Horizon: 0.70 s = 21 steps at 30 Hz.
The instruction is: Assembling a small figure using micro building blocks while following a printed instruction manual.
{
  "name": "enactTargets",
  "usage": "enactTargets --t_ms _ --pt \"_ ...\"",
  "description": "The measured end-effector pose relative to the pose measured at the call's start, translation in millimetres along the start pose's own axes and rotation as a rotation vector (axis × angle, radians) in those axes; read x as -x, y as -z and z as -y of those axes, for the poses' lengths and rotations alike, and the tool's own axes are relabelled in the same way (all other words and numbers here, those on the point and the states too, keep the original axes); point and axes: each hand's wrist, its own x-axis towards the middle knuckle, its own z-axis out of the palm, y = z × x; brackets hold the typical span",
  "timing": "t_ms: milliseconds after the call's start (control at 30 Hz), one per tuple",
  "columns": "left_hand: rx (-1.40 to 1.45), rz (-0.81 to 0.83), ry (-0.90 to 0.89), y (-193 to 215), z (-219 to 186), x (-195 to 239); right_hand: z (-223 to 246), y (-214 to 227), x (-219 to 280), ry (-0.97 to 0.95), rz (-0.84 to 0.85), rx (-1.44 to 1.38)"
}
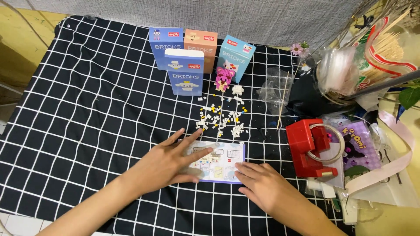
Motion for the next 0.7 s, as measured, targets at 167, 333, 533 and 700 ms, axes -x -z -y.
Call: enactTargets --t_ms 167,333,533,700 --pt "-0.16 -0.048 0.057 -13 -15 0 4 29 0 -0.052 0.039 -0.189" --pt "-0.256 -0.084 0.079 -21 -19 3 -2 29 -1 -0.02 -0.039 -0.231" --pt "-0.295 -0.095 0.061 -25 -20 3 -3 32 0 -0.006 -0.007 -0.234" --pt "0.005 -0.141 0.044 -23 -6 -2 -1 33 -5 -0.018 -0.084 -0.262"
